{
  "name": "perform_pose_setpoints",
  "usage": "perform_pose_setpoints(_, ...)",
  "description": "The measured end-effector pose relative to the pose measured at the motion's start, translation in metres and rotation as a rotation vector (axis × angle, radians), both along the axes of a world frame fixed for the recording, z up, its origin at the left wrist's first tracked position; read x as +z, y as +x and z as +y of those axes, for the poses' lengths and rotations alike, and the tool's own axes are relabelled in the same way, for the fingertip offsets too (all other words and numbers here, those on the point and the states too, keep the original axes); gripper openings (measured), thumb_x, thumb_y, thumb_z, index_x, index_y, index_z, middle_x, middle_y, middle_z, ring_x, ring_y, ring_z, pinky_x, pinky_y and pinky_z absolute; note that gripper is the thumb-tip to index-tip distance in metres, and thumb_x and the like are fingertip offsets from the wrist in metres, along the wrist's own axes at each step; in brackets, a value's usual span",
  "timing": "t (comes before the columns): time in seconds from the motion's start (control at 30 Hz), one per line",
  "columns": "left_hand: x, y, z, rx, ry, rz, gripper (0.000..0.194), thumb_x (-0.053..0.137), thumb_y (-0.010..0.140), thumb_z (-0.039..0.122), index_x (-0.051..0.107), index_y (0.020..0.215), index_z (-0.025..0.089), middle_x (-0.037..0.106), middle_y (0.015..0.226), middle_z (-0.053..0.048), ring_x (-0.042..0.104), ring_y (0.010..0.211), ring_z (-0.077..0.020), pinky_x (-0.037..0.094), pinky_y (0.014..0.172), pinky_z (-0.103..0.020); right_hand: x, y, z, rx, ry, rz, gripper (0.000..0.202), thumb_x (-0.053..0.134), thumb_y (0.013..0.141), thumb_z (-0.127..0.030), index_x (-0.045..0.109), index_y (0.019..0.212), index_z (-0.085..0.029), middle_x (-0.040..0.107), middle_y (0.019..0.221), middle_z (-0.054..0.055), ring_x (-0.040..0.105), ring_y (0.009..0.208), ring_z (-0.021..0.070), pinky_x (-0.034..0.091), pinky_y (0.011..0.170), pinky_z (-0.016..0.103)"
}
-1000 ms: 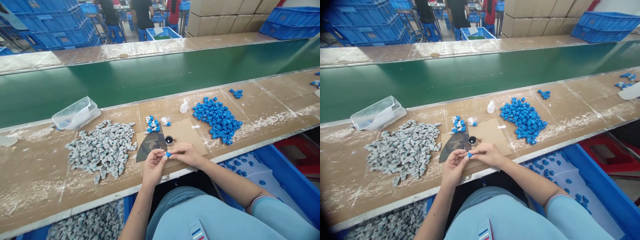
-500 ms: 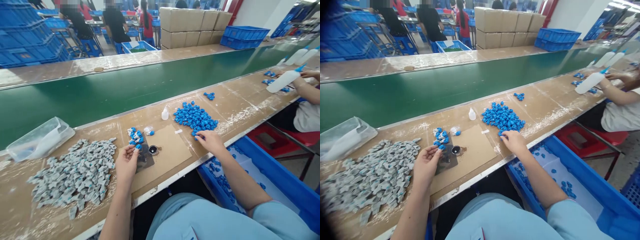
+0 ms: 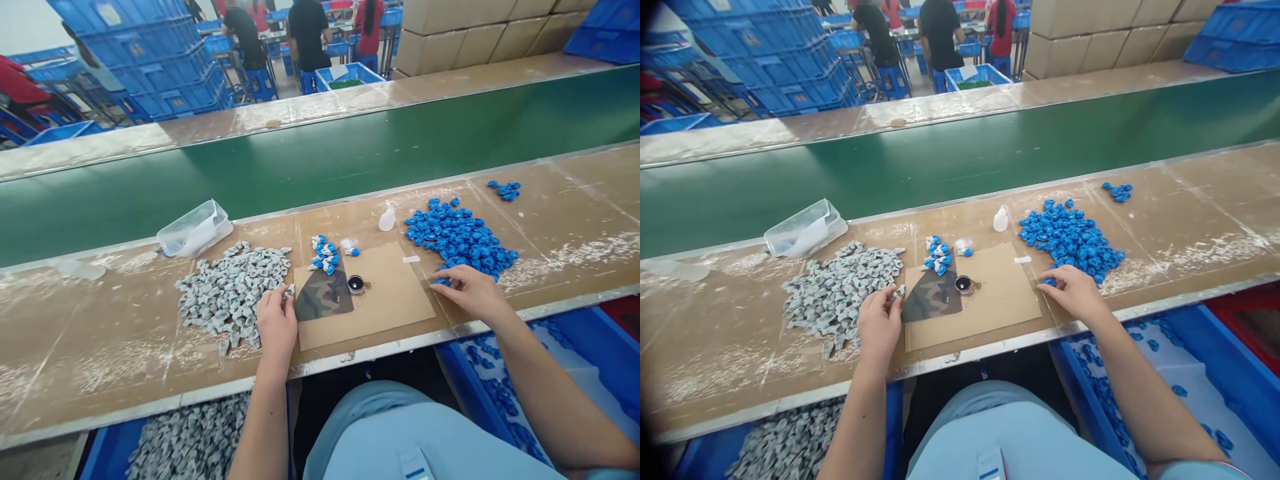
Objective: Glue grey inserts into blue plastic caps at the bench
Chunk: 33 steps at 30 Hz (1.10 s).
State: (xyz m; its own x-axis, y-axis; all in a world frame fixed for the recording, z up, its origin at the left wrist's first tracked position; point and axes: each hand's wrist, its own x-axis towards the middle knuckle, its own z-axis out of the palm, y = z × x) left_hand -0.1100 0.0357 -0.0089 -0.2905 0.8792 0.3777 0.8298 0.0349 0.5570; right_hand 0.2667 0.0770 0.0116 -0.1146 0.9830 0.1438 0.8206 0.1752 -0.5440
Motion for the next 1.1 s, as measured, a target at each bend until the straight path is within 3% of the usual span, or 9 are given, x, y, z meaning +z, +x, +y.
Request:
perform_pose_setpoints(0.2, 0.001, 0.010, 0.014, 0.023, -0.092, 0.255, 0.021, 0.049, 0.082, 0.024, 0.066, 0.090, 0.014, 0.062, 0.088, -0.015, 0.054, 0.086, -0.0290, 0.044, 0.080, -0.042, 0.009, -0.038, 0.003, 0.097, 0.016, 0.379, 0.026, 0.067, 0.073, -0.047, 0.067, 0.077, -0.021, 0.068, 0.085, 0.007, 0.066, 0.072, 0.0184, 0.056, 0.065, 0.030)
perform_pose_setpoints(0.33, -0.002, 0.008, 0.018, -0.061, -0.130, 0.308, 0.021, 0.044, 0.081, 0.016, 0.064, 0.079, 0.016, 0.062, 0.084, -0.014, 0.053, 0.080, -0.0280, 0.042, 0.077, -0.041, 0.008, -0.061, 0.000, 0.174, -0.016, 0.539, 0.018, 0.066, 0.077, -0.037, 0.068, 0.081, -0.020, 0.070, 0.093, 0.008, 0.067, 0.091, 0.0205, 0.057, 0.079, 0.033)
perform_pose_setpoints(0.43, -0.005, 0.001, 0.016, -0.122, -0.091, 0.295, 0.023, 0.040, 0.081, 0.013, 0.063, 0.082, 0.015, 0.062, 0.080, -0.013, 0.054, 0.077, -0.0273, 0.042, 0.077, -0.043, 0.000, -0.074, 0.000, 0.201, -0.128, 0.652, 0.028, 0.069, 0.074, -0.033, 0.066, 0.098, -0.020, 0.070, 0.095, 0.007, 0.067, 0.088, 0.0180, 0.057, 0.080, 0.032)
perform_pose_setpoints(0.53, -0.003, -0.002, 0.012, -0.103, -0.016, 0.209, 0.024, 0.041, 0.081, 0.014, 0.064, 0.087, 0.016, 0.062, 0.085, -0.013, 0.055, 0.083, -0.0272, 0.042, 0.081, -0.044, -0.005, -0.083, 0.002, 0.240, -0.185, 0.698, 0.033, 0.072, 0.070, -0.031, 0.067, 0.099, -0.017, 0.070, 0.096, 0.007, 0.069, 0.083, 0.0167, 0.058, 0.079, 0.031)
perform_pose_setpoints(0.63, 0.006, 0.006, 0.004, -0.063, 0.057, -0.013, 0.018, 0.046, 0.082, 0.021, 0.064, 0.084, 0.018, 0.063, 0.088, -0.011, 0.057, 0.088, -0.0251, 0.044, 0.084, -0.042, -0.004, -0.089, 0.005, 0.322, -0.123, 0.635, 0.024, 0.067, 0.076, -0.029, 0.069, 0.097, -0.017, 0.070, 0.098, 0.008, 0.069, 0.082, 0.0164, 0.058, 0.079, 0.032)
perform_pose_setpoints(0.7, 0.011, 0.018, -0.002, -0.046, 0.077, -0.291, 0.013, 0.053, 0.081, 0.028, 0.062, 0.083, 0.019, 0.064, 0.090, -0.009, 0.059, 0.089, -0.0224, 0.047, 0.083, -0.039, -0.002, -0.092, 0.007, 0.377, -0.054, 0.550, 0.022, 0.062, 0.081, -0.026, 0.069, 0.099, -0.018, 0.071, 0.097, 0.008, 0.068, 0.086, 0.0174, 0.057, 0.081, 0.033)
perform_pose_setpoints(0.87, 0.010, 0.058, -0.015, -0.084, -0.099, -1.044, 0.026, 0.069, 0.071, 0.040, 0.063, 0.083, 0.017, 0.067, 0.080, -0.003, 0.063, 0.071, -0.0145, 0.053, 0.070, -0.029, 0.004, -0.101, 0.013, 0.432, 0.003, 0.394, 0.026, 0.058, 0.084, -0.021, 0.067, 0.108, -0.020, 0.072, 0.098, 0.007, 0.068, 0.086, 0.0174, 0.057, 0.079, 0.033)
perform_pose_setpoints(0.97, 0.007, 0.074, -0.018, -0.091, -0.183, -1.283, 0.033, 0.076, 0.063, 0.043, 0.066, 0.079, 0.016, 0.066, 0.075, -0.001, 0.062, 0.063, -0.0111, 0.053, 0.063, -0.025, 0.007, -0.105, 0.015, 0.462, 0.043, 0.316, 0.022, 0.057, 0.086, -0.020, 0.069, 0.104, -0.021, 0.072, 0.097, 0.007, 0.068, 0.089, 0.0178, 0.055, 0.082, 0.033)
perform_pose_setpoints(1.1, 0.008, 0.080, -0.017, -0.120, -0.266, -1.454, 0.038, 0.083, 0.055, 0.037, 0.068, 0.084, 0.016, 0.068, 0.078, -0.001, 0.064, 0.068, -0.0108, 0.053, 0.069, -0.025, 0.010, -0.107, 0.017, 0.511, 0.089, 0.272, 0.024, 0.055, 0.088, -0.018, 0.069, 0.106, -0.024, 0.072, 0.103, 0.006, 0.066, 0.096, 0.0182, 0.053, 0.087, 0.033)
